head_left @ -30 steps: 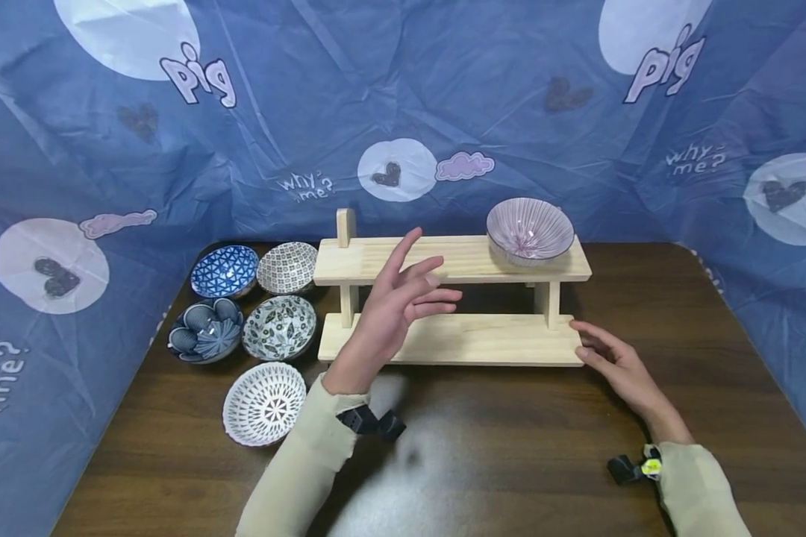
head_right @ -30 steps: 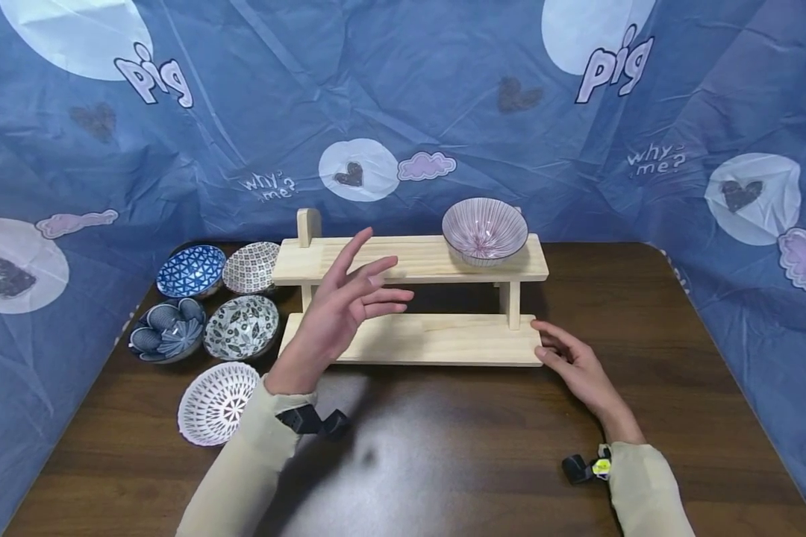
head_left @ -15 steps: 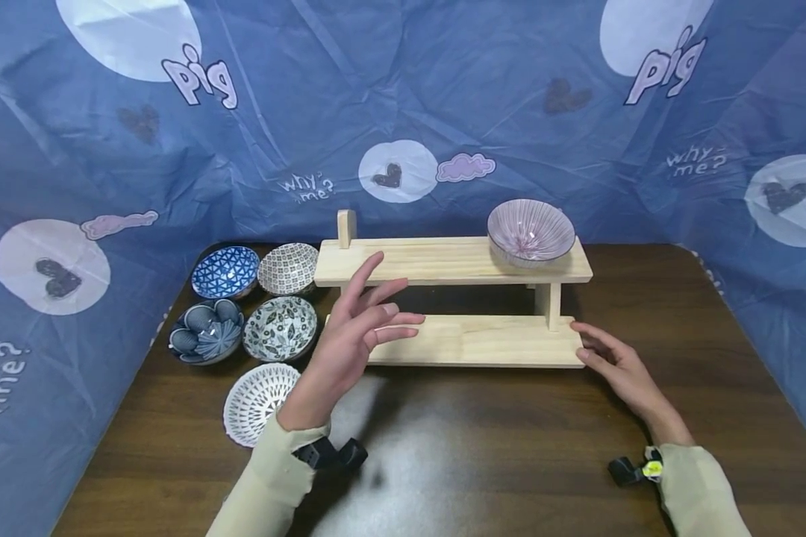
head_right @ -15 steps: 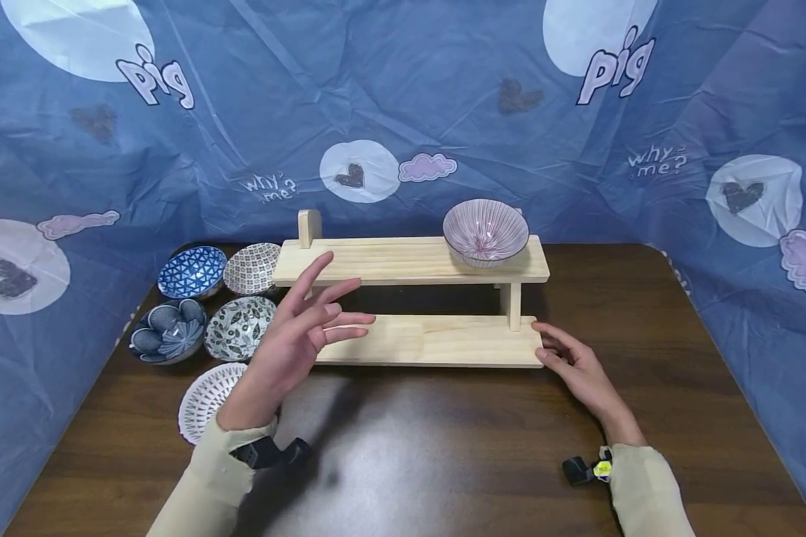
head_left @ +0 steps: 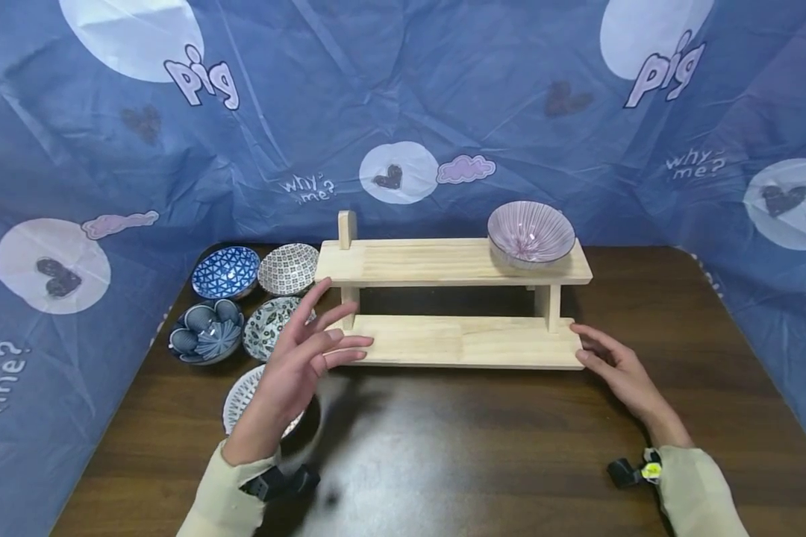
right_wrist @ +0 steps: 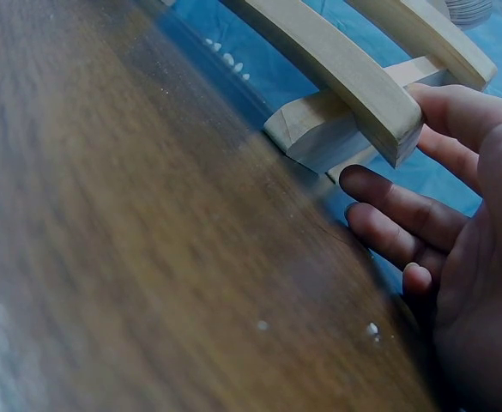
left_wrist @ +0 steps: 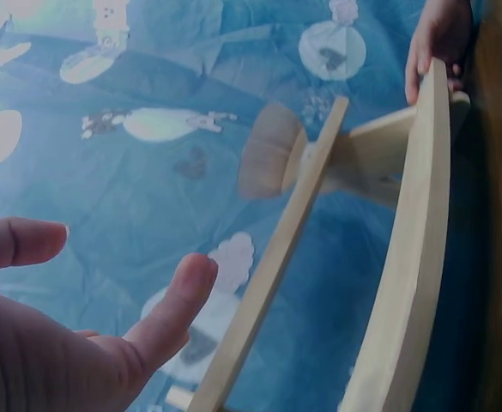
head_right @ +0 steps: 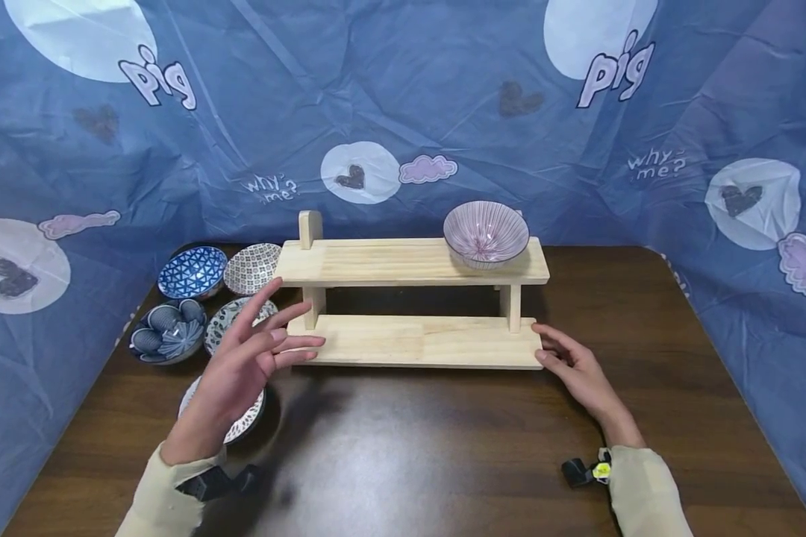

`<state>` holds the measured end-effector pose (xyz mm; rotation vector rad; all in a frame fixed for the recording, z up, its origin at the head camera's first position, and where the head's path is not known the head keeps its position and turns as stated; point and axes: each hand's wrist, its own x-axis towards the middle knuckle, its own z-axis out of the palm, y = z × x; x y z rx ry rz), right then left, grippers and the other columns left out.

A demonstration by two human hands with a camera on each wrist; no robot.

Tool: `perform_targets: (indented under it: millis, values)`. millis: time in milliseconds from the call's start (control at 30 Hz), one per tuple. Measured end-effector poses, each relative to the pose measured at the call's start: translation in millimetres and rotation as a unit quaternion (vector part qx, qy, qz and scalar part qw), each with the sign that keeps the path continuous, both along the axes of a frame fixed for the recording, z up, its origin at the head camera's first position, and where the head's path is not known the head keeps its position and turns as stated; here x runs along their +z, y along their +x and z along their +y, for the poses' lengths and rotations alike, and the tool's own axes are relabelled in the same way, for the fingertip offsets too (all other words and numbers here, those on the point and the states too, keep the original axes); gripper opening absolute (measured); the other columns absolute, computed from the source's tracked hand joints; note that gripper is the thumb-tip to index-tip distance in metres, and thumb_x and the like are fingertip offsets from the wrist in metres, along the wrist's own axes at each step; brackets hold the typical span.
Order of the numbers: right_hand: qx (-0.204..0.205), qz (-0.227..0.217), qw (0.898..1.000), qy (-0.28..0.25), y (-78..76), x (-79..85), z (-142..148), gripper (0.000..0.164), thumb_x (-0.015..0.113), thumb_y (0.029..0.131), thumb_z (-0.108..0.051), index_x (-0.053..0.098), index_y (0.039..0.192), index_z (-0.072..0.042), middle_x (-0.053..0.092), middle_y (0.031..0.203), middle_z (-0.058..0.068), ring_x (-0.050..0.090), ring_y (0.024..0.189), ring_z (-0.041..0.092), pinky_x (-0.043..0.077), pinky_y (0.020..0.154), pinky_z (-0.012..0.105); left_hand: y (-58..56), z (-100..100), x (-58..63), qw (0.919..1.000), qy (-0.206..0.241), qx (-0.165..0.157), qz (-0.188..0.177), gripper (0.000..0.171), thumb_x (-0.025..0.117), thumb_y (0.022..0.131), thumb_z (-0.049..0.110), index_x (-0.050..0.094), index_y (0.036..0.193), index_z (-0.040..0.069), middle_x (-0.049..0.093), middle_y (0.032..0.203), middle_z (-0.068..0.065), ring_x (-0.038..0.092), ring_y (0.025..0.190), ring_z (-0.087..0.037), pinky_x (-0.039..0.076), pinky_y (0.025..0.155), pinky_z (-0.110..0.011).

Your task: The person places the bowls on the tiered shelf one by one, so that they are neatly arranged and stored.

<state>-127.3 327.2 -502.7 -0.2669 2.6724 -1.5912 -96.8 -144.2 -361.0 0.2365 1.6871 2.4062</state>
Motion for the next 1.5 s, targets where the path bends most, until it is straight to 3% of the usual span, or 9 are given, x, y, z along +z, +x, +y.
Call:
perform_targets:
  millis: [300,500,767,1033,1167,1500]
  values:
    - [0.006,0.012,1.0,-0.006,0.3,-1.2,0.0,0.046,0.055,0.103,-0.017,0.048,0.146,-0.003,0.046,0.132,-0.039,0.052,0.109,-0.016,0.046,0.084,0.006,17.2,-37.9,-6.1,0.9994,0.016,0.014,0.028,0.064,0.038,0.1,-0.006,0.026,0.156,0.02,0.06,0.134,-0.001,0.075,0.099,-0.023,0.063,0.088,-0.036]
    - [0.002,0.015,1.0,-0.007,1.0,-0.6,0.9,0.046,0.055,0.103,-0.016,0.048,0.146,-0.002,0.046,0.131,-0.039,0.052,0.109,-0.016,0.046,0.085,0.006,25.5,-57.0,-13.2,0.9984,0.034,0.003,0.044,0.063,0.035,0.1,-0.009,0.029,0.155,0.021,0.062,0.134,-0.002,0.075,0.101,-0.027,0.063,0.089,-0.039]
    - [0.005,0.016,1.0,-0.004,-0.8,1.0,0.2,0.046,0.055,0.103,-0.017,0.048,0.146,-0.003,0.045,0.133,-0.039,0.051,0.111,-0.015,0.043,0.086,0.005,40.1,-84.5,-23.2,0.9966,0.033,-0.025,0.071,0.064,0.029,0.101,-0.011,0.023,0.158,0.019,0.06,0.141,-0.006,0.074,0.104,-0.028,0.063,0.09,-0.04]
    - [0.003,0.019,1.0,-0.003,-1.3,0.9,0.7,0.045,0.055,0.103,-0.016,0.048,0.146,-0.003,0.045,0.132,-0.039,0.051,0.11,-0.015,0.043,0.086,0.005,51.1,-113.4,-36.6,0.985,0.107,-0.071,0.115,0.07,0.015,0.097,-0.018,0.016,0.16,0.012,0.054,0.147,-0.016,0.07,0.112,-0.035,0.061,0.094,-0.042]
    - [0.004,0.021,1.0,-0.004,-1.2,1.2,0.7,0.045,0.055,0.103,-0.015,0.048,0.145,-0.002,0.045,0.132,-0.039,0.052,0.109,-0.015,0.044,0.085,0.006,55.1,-125.9,-39.4,0.9814,0.117,-0.087,0.125,0.072,0.011,0.095,-0.019,0.013,0.161,0.011,0.052,0.149,-0.018,0.069,0.114,-0.036,0.061,0.095,-0.043]
    - [-0.006,0.008,1.0,0.009,0.0,0.6,-1.5,0.045,0.056,0.103,-0.02,0.049,0.146,-0.006,0.048,0.133,-0.035,0.052,0.108,-0.016,0.044,0.084,0.006,69.7,-151.7,-41.2,0.9834,0.112,-0.066,0.126,0.074,0.008,0.093,-0.021,0.011,0.161,0.009,0.053,0.147,-0.019,0.07,0.11,-0.038,0.063,0.089,-0.042]
